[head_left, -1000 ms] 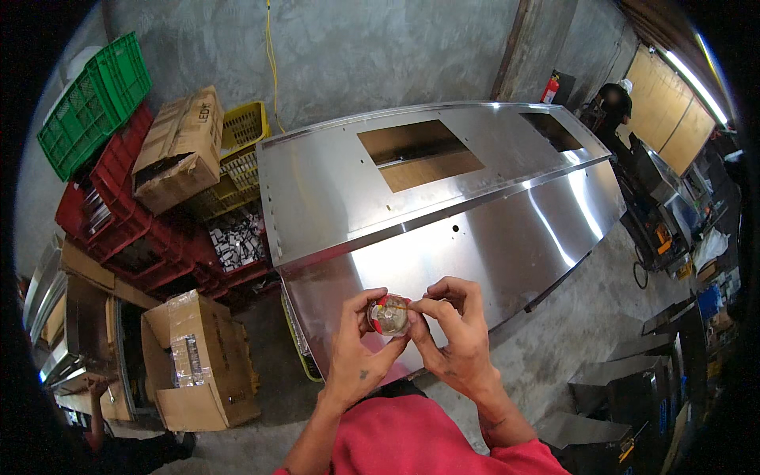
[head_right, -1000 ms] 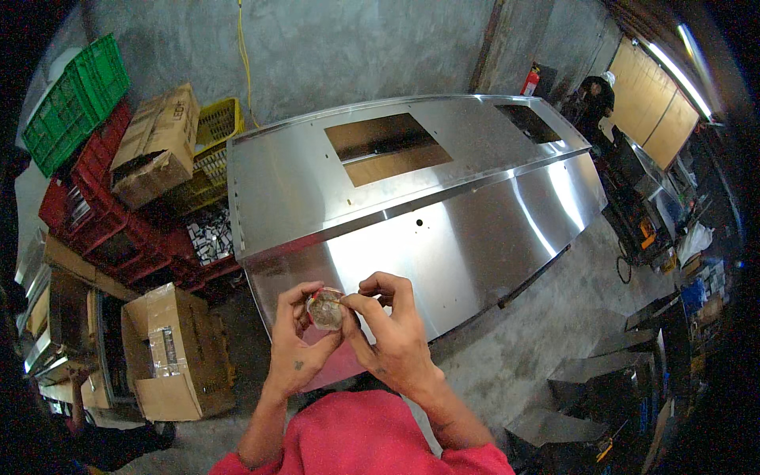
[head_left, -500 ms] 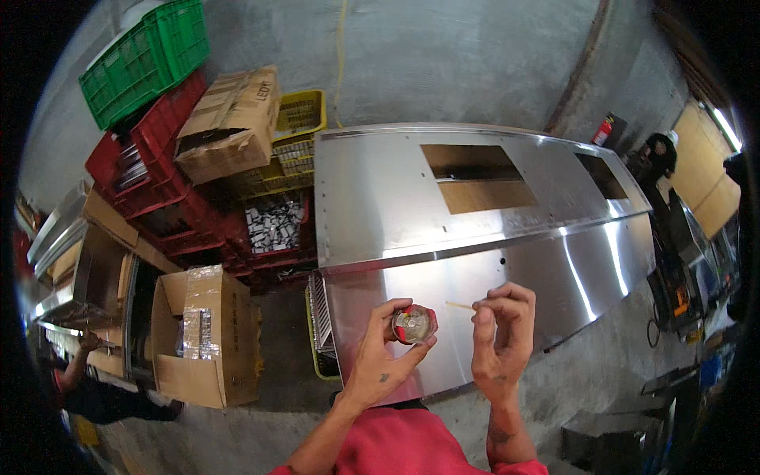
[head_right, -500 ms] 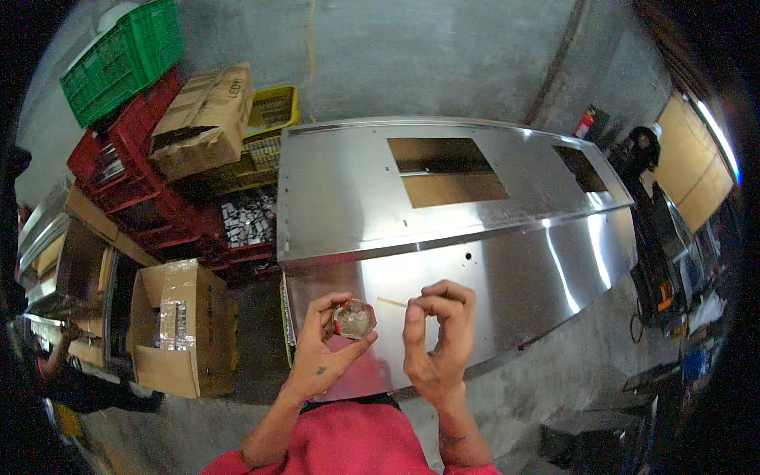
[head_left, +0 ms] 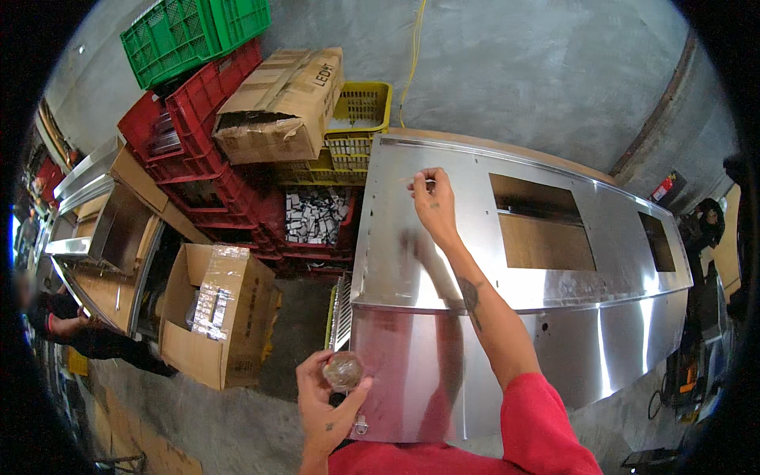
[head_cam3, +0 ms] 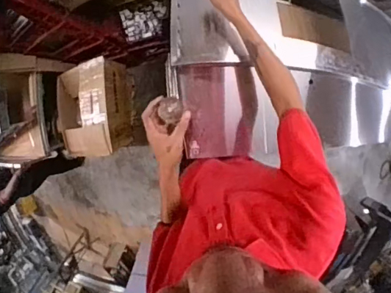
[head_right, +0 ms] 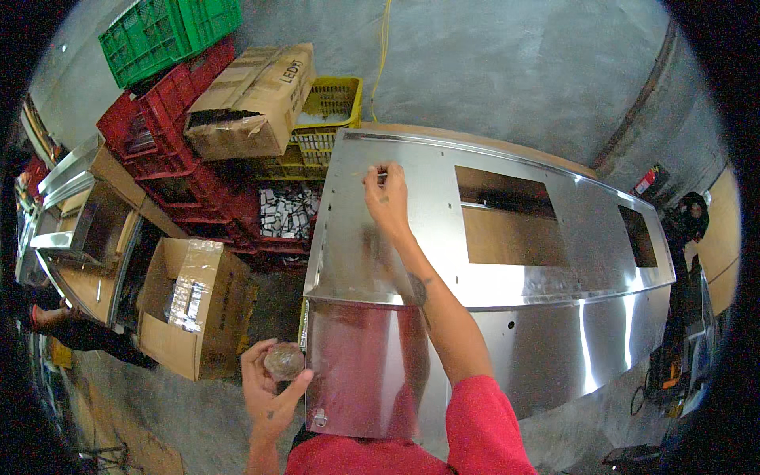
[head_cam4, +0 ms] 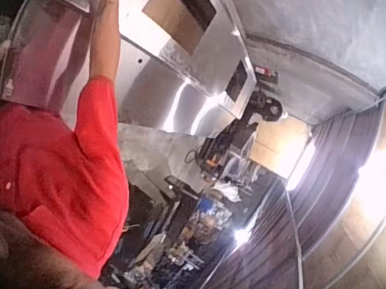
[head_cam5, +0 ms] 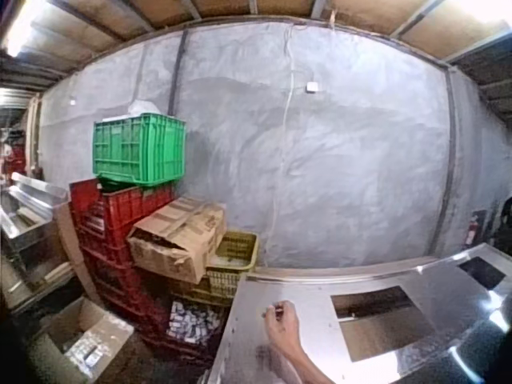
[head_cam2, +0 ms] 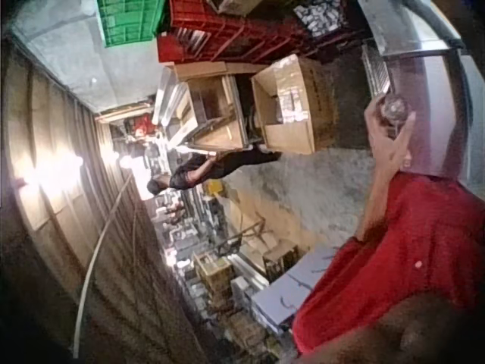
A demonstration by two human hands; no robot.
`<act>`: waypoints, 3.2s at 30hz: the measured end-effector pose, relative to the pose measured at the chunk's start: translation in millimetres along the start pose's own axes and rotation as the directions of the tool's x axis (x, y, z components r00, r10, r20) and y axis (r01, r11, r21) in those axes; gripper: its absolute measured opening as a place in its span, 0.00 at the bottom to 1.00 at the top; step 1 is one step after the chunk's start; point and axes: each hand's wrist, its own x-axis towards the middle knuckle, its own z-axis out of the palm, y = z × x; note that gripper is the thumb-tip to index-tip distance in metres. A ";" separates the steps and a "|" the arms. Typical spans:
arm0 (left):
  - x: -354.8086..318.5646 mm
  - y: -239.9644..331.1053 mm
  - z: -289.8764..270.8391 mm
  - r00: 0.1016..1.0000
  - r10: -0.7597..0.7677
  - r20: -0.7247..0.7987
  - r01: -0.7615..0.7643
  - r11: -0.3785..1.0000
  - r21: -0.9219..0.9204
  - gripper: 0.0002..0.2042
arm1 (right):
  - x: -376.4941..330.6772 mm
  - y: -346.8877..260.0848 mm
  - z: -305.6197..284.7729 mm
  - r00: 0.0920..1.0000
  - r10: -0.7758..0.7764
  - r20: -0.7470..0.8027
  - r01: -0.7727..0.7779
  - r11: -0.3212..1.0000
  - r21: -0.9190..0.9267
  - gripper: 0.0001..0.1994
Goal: The person applies a viscous substance from a small jar onto a stainless steel appliance using a wooden stick. They repeatedly dip the stick into the jar and spread the substance along seams and edges of the metal surface.
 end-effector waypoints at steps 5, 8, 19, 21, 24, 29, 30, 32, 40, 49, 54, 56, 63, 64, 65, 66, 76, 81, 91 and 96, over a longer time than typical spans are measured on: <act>-1.0 5.7 -1.9 0.989 -0.053 -0.137 0.059 0.997 0.040 0.38 | 60.6 76.2 36.2 0.997 -0.080 -0.010 0.078 0.988 -0.131 0.14; -0.6 2.4 -5.3 0.983 -0.026 -0.181 0.039 0.997 0.069 0.38 | 57.4 87.7 53.8 0.989 -0.122 0.084 0.138 0.966 -0.217 0.13; 11.0 1.9 -3.0 0.982 -0.062 -0.181 0.081 0.992 0.101 0.38 | 31.7 69.3 33.9 0.965 -0.060 0.254 0.097 0.986 -0.138 0.14; 12.0 -0.4 -3.8 0.984 -0.054 -0.172 0.074 0.991 0.112 0.38 | 30.4 69.3 33.1 0.957 -0.084 0.276 0.125 0.983 -0.134 0.14; 12.3 -3.8 -4.6 0.984 -0.055 -0.172 0.075 0.991 0.112 0.38 | 30.1 71.3 33.0 0.956 -0.104 0.276 0.151 0.976 -0.156 0.13; 14.6 -6.4 -4.2 0.984 -0.052 -0.171 0.070 0.993 0.099 0.38 | 30.3 70.2 31.6 0.954 -0.093 0.284 0.146 0.974 -0.173 0.14; 14.6 -5.2 -3.1 0.982 -0.057 -0.179 0.077 0.991 0.108 0.38 | 30.1 68.6 32.3 0.952 -0.085 0.295 0.139 0.976 -0.168 0.14; 13.8 -1.8 -0.9 0.979 -0.067 -0.195 0.093 0.988 0.127 0.38 | 28.5 65.3 34.2 0.946 -0.070 0.317 0.126 0.979 -0.161 0.14; 15.4 -7.4 0.8 0.985 -0.047 -0.164 0.063 0.994 0.094 0.38 | 29.7 65.8 32.6 0.942 -0.133 0.307 0.178 0.976 -0.124 0.13; 12.1 -9.1 2.2 0.981 -0.100 -0.167 0.111 0.992 0.054 0.39 | 26.6 65.7 32.3 0.945 -0.109 0.308 0.154 0.980 -0.128 0.14; 9.2 -10.9 1.9 0.980 -0.101 -0.173 0.112 0.992 0.058 0.39 | 27.3 66.7 32.0 0.943 -0.121 0.309 0.167 0.978 -0.126 0.15; 9.0 -10.6 2.2 0.982 -0.089 -0.168 0.104 0.991 0.084 0.39 | 28.1 69.4 31.4 0.941 -0.123 0.315 0.174 0.975 -0.137 0.15; 8.1 -13.5 2.7 0.983 -0.076 -0.166 0.089 0.993 0.074 0.39 | 28.0 66.3 30.6 0.938 -0.099 0.333 0.151 0.979 -0.134 0.16; 7.7 -15.3 1.8 0.984 -0.074 -0.164 0.087 0.994 0.073 0.39 | 27.6 65.5 30.4 0.939 -0.099 0.330 0.150 0.980 -0.132 0.16; 7.2 -16.3 1.3 0.984 -0.073 -0.162 0.085 0.994 0.072 0.38 | 27.1 64.8 30.5 0.940 -0.098 0.327 0.148 0.980 -0.131 0.16; 7.4 -14.9 2.1 0.983 -0.080 -0.166 0.092 0.994 0.066 0.39 | 27.5 65.4 30.4 0.940 -0.092 0.328 0.144 0.980 -0.138 0.16; 6.3 -4.7 7.9 0.981 -0.094 -0.169 0.105 0.993 0.057 0.38 | 29.4 77.6 33.1 0.942 -0.120 0.314 0.168 0.977 -0.130 0.14; 1.4 -4.6 5.6 0.978 -0.076 -0.193 0.086 0.995 0.048 0.38 | 26.4 66.9 38.2 0.954 -0.062 0.294 0.088 0.993 -0.078 0.14; 5.4 -3.0 -9.2 0.983 0.015 -0.184 0.001 0.996 0.087 0.37 | -10.9 -43.0 -7.6 0.970 -0.037 0.241 0.010 0.994 0.111 0.09; 4.7 -1.0 -18.2 0.986 0.127 -0.105 -0.123 0.991 0.044 0.35 | -136.9 -170.4 -36.0 0.740 -0.392 0.547 0.360 0.917 0.171 0.07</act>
